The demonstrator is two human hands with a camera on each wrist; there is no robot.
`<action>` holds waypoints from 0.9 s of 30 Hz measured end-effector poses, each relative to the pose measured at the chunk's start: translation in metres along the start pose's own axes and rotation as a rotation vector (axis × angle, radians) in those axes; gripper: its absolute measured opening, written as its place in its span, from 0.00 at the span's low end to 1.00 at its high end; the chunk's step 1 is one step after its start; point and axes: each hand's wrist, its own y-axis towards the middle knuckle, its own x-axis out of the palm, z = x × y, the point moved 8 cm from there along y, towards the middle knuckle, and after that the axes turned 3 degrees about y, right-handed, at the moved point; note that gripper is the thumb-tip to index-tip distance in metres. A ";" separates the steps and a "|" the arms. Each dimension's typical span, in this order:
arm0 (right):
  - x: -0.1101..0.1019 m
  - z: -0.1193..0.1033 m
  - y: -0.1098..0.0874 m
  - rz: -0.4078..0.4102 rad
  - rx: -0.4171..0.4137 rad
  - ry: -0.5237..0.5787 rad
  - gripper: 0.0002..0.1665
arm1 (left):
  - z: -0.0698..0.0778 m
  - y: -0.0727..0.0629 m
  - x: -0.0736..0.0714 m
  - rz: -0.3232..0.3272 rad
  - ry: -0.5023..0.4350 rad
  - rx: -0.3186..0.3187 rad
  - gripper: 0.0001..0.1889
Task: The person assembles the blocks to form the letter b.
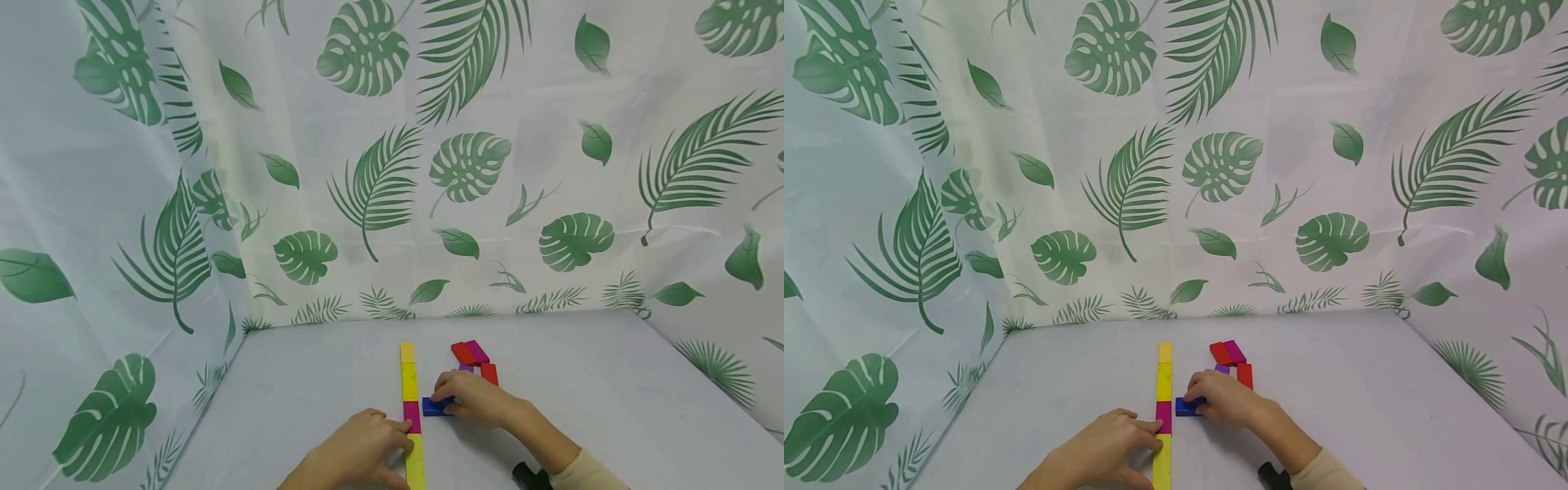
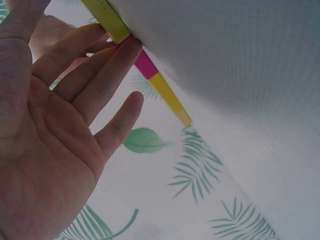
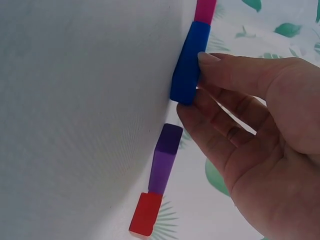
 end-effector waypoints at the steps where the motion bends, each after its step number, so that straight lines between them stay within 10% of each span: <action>1: 0.001 0.000 0.000 -0.003 0.001 -0.001 0.17 | 0.000 0.000 0.000 0.000 0.000 0.000 0.27; 27: 0.004 -0.003 0.002 -0.023 -0.007 -0.016 0.18 | 0.001 0.000 -0.001 0.017 0.020 0.034 0.27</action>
